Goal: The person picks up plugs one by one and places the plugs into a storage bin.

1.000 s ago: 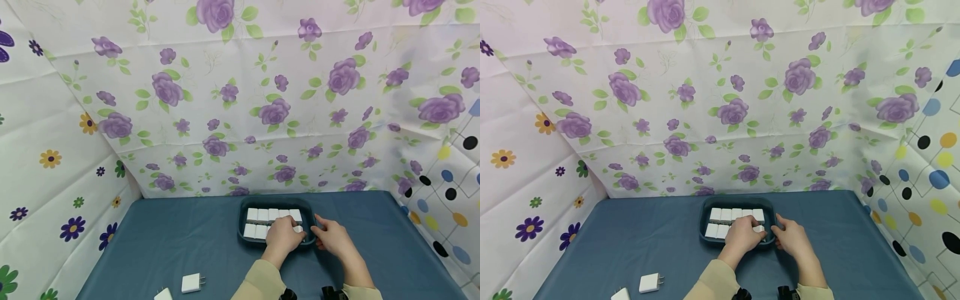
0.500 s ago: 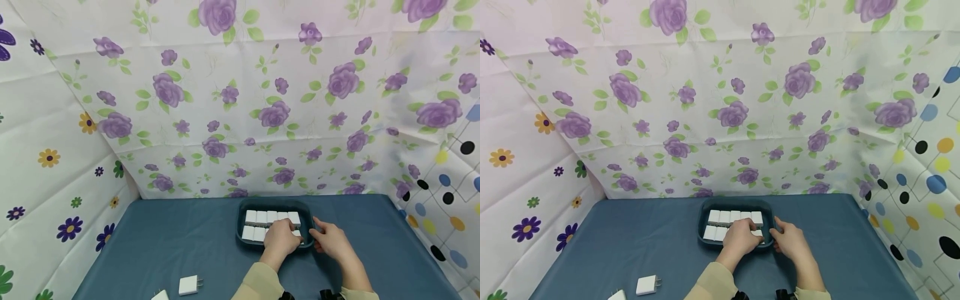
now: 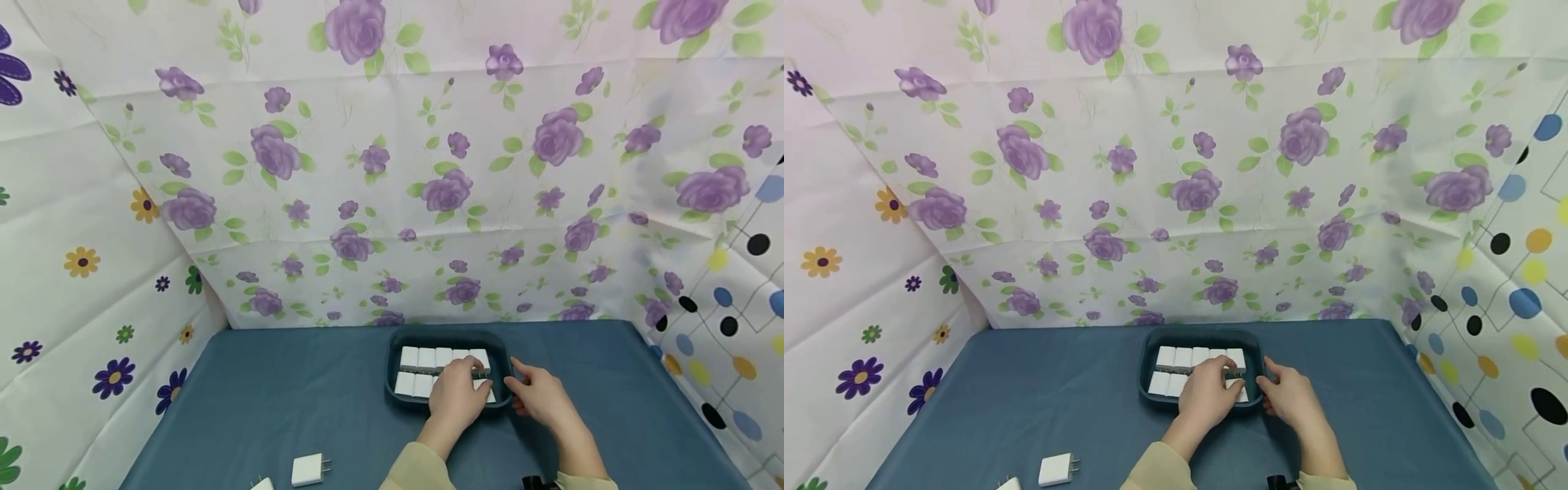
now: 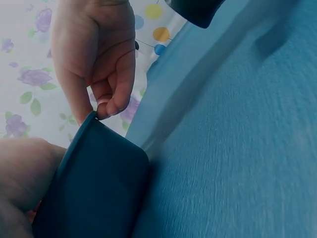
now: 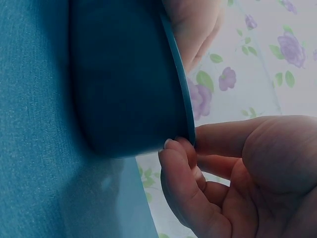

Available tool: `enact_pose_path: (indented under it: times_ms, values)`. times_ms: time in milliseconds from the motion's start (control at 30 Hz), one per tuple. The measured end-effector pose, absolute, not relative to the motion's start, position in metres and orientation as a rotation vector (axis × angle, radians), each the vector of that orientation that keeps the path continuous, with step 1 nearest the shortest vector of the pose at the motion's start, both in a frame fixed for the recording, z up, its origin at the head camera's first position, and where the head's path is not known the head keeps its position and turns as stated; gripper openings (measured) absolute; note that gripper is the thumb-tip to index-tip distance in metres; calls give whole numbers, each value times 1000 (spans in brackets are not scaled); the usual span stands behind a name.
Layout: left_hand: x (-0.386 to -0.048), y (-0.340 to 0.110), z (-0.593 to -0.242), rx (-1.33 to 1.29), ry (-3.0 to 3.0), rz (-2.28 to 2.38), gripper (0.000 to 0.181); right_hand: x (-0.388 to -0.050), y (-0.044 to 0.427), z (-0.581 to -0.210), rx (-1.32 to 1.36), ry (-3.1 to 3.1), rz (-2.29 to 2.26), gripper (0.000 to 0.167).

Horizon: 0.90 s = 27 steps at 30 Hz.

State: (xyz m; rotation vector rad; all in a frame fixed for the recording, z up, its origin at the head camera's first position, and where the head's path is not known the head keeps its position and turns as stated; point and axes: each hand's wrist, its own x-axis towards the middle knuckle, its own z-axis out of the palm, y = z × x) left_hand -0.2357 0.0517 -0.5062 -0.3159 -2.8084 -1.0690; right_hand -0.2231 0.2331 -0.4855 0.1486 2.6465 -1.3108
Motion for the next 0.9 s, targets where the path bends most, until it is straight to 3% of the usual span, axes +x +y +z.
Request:
enact_pose_path:
  times_ms: [367,667,900]
  values:
    - [-212,7,-493,-536,-2631,-1175,28,-221,232,-487,168,2641,-1323,61]
    - [-192,-73,-480,-420,-2737,-972,32,-221,232,-487,166,2620,-1340,61]
    - [-178,-136,-462,-249,-3044,-802,49,-223,232,-485,157,2623,-1324,61]
